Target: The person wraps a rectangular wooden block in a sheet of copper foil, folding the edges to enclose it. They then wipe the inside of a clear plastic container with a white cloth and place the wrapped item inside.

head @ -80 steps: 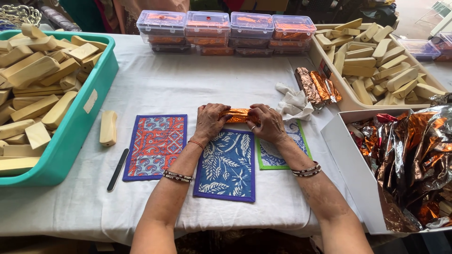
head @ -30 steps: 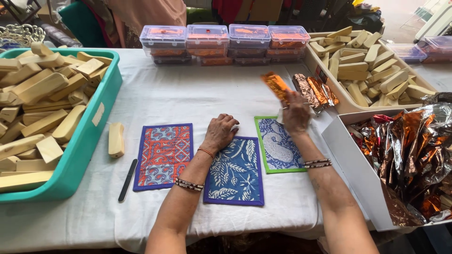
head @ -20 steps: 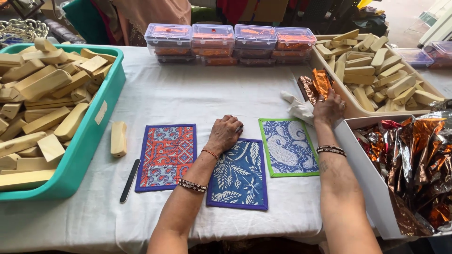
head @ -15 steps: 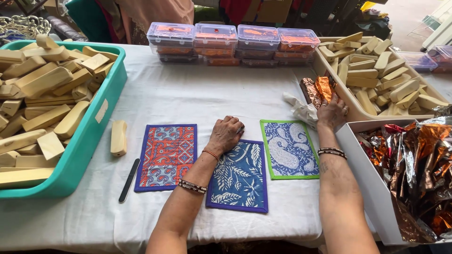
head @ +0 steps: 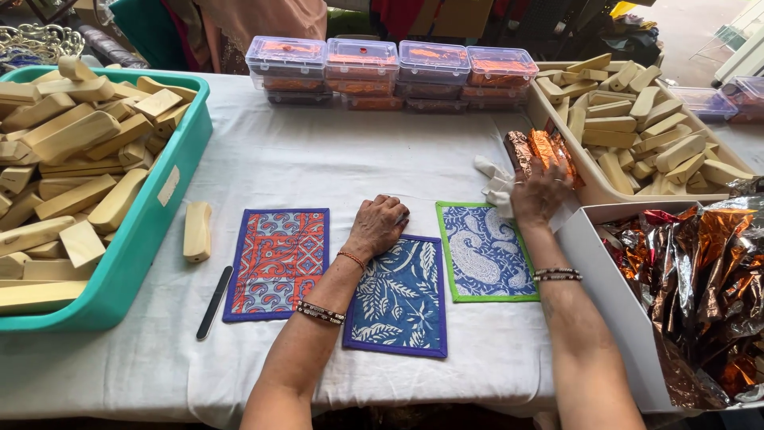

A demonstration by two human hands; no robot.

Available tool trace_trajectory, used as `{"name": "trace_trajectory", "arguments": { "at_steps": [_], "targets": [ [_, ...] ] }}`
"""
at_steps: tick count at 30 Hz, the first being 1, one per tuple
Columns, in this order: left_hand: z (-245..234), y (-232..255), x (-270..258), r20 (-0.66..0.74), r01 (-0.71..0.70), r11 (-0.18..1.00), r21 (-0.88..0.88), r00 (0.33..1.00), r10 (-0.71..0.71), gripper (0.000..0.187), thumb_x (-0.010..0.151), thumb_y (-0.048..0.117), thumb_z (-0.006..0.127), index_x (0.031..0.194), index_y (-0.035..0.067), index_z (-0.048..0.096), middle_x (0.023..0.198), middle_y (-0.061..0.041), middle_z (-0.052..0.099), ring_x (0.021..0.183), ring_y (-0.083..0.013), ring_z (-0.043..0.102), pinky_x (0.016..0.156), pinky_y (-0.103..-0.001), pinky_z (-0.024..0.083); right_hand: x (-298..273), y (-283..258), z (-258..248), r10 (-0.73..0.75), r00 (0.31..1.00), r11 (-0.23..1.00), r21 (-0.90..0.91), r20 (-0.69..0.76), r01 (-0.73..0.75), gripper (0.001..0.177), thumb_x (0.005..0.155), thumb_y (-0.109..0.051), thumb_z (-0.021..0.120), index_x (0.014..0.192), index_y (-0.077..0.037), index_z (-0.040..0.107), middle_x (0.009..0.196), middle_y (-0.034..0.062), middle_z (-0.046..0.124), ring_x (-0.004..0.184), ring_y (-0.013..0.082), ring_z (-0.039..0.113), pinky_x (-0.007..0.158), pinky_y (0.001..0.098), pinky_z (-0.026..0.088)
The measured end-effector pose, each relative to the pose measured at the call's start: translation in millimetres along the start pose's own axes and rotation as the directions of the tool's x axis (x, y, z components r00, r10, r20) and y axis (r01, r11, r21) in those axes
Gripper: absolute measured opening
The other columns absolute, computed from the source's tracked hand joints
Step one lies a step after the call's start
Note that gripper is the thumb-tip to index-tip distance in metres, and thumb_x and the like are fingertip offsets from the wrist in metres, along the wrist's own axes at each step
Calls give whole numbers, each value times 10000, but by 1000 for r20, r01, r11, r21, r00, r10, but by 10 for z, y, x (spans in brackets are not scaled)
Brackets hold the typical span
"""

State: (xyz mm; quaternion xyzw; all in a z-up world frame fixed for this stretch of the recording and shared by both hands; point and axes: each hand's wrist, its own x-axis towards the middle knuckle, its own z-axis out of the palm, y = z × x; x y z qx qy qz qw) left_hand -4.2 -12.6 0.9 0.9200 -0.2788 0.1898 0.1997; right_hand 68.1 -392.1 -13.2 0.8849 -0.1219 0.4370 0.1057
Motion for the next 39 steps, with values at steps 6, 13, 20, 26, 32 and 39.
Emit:
{"name": "trace_trajectory", "arguments": {
  "at_steps": [6,13,20,26,32,39],
  "targets": [
    [6,-12,-4,18,13,1000,10,1000,-14,192,954,306,667,1062,168,745,1170,-12,711,1209,-208,593,964,-406,473,-278,-444,-348,-196,781,929,367,594,-47,455,1073,-506,516,1350,-175,661,1410,178,568,1299,337,516,1106,498,364],
    [56,-54,2,-5,25,999,20,1000,-25,222,936,325,676,1072,162,742,1184,-31,707,1204,-219,585,949,-419,472,-256,-511,-655,-204,781,945,328,591,-2,469,1003,-501,536,1359,-219,652,1504,118,497,1393,309,432,1181,565,236],
    [-58,8,-38,40,72,997,18,997,-73,225,948,330,667,1079,160,736,1182,-20,712,1205,-208,593,968,-420,473,-294,-403,-611,-125,853,955,295,507,-36,462,966,-410,628,1373,-192,640,1357,155,585,1188,327,558,984,508,430],
    [14,-19,-14,26,78,996,32,997,-79,227,964,340,652,1073,159,733,1189,-27,710,1198,-208,593,981,-412,473,-398,-627,-552,-293,943,791,595,160,145,169,1029,-192,670,1182,-149,730,1104,78,748,952,216,711,818,349,599],
    [-10,-12,-27,5,83,996,45,997,-83,255,928,339,678,1089,149,736,1187,-36,714,1205,-217,596,975,-419,480,-477,-1191,-1431,-566,803,487,862,186,143,285,1008,-288,644,1257,-153,675,1204,92,703,1053,218,678,886,364,576],
    [8,-71,-25,-77,69,997,-17,995,-71,260,883,306,716,1098,165,754,1141,-50,730,1165,-244,623,943,-445,492,-430,-1272,-1640,-585,667,720,673,461,166,467,967,-454,575,1382,-242,603,1471,96,540,1384,322,432,1117,611,272]
  ]
}}
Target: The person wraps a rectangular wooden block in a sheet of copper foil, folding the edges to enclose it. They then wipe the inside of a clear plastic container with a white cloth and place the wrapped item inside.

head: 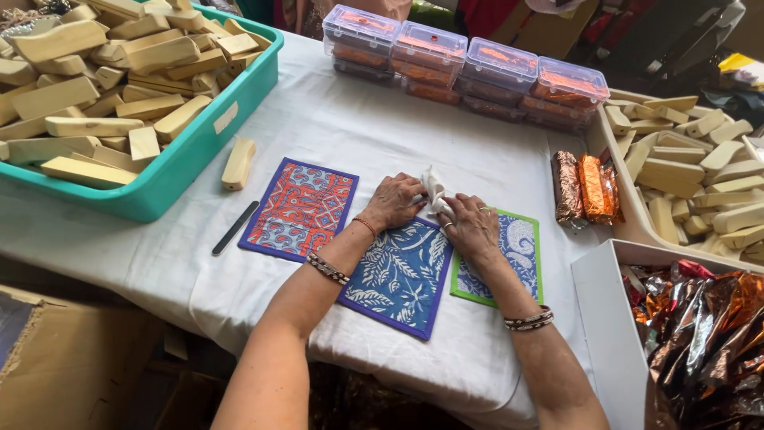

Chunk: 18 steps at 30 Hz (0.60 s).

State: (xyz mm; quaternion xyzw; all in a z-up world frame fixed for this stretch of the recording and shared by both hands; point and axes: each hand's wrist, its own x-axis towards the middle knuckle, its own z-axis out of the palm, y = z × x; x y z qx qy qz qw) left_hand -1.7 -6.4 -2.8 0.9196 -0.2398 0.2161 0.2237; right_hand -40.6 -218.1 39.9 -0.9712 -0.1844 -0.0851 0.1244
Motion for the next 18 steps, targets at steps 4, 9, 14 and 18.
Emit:
{"name": "trace_trajectory", "arguments": {
  "at_steps": [4,9,14,18],
  "targets": [
    [-58,-19,-45,-30,37,997,-75,999,-39,232,883,290,725,1071,158,756,1146,-68,731,1132,-265,642,947,-431,515,20,42,83,22,1000,1000,-9,-9,-22,481,982,-427,575,1436,-268,555,1518,109,483,1417,325,418,1127,684,237],
    [-100,2,-59,-22,59,997,-57,998,-60,202,882,284,733,1025,144,755,1132,-74,732,1127,-272,643,929,-438,507,66,118,132,-120,991,981,148,-65,128,611,934,-137,542,1527,-274,488,1580,166,382,1403,364,394,1138,709,194],
    [-83,9,-54,-11,67,996,-54,998,-68,204,883,286,730,1017,135,757,1159,-67,727,1128,-268,640,947,-435,504,63,193,176,-186,982,971,147,-37,190,671,852,17,497,1465,-249,555,1598,84,425,1466,319,376,1222,606,187],
    [-101,2,-63,15,78,995,-56,997,-77,194,892,280,725,1015,135,763,1150,-57,727,1138,-257,639,967,-434,495,48,146,73,-157,987,965,216,28,147,647,829,9,508,1440,-195,567,1560,67,452,1481,307,348,1245,568,172]
  ]
}}
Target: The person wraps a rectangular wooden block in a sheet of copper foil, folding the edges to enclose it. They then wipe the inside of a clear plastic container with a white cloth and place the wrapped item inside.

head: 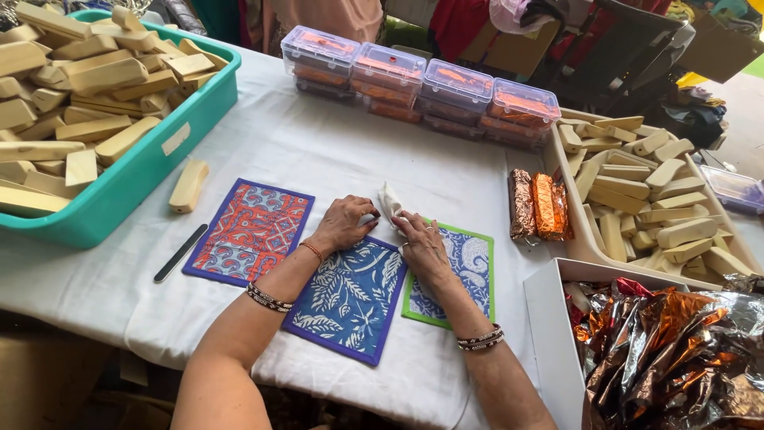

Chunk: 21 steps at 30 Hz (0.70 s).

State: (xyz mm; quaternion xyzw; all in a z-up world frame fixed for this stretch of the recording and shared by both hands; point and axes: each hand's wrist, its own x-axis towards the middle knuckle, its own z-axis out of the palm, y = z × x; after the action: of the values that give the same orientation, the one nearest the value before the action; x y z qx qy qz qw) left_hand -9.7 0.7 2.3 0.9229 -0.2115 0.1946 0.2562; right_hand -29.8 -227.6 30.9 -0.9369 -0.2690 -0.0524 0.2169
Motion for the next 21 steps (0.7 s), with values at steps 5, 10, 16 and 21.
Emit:
{"name": "trace_trajectory", "arguments": {
  "at_steps": [5,10,16,21],
  "targets": [
    [0,12,-14,-17,-6,1000,-1,1000,6,188,888,274,734,1013,136,765,1154,-61,724,1147,-263,636,959,-432,496,-6,-35,-22,10,1000,1000,-10,-1,-10,420,993,-230,545,1408,-176,580,1521,75,475,1452,309,384,1232,570,195],
    [-12,17,-8,8,0,1000,2,1000,0,179,893,272,729,1010,141,762,1134,-35,734,1148,-247,646,963,-424,505,-24,-20,-12,-11,998,1000,-3,-59,11,412,999,-284,567,1387,-152,605,1508,95,498,1443,327,402,1227,554,232],
    [22,5,-8,-18,-49,998,27,999,49,166,892,283,725,989,155,766,1140,-24,726,1129,-246,645,951,-427,506,-54,-34,-32,-15,994,1000,0,-107,15,394,991,-281,578,1358,-146,624,1460,115,532,1406,336,438,1212,509,278],
    [-3,50,-14,37,11,998,55,999,-13,211,931,350,693,1021,171,759,1159,-7,718,1179,-225,625,999,-429,480,-44,-90,-64,24,995,1000,-6,-92,-25,432,939,-323,650,1341,-165,635,1426,108,553,1343,318,504,1205,504,288]
  ]
}}
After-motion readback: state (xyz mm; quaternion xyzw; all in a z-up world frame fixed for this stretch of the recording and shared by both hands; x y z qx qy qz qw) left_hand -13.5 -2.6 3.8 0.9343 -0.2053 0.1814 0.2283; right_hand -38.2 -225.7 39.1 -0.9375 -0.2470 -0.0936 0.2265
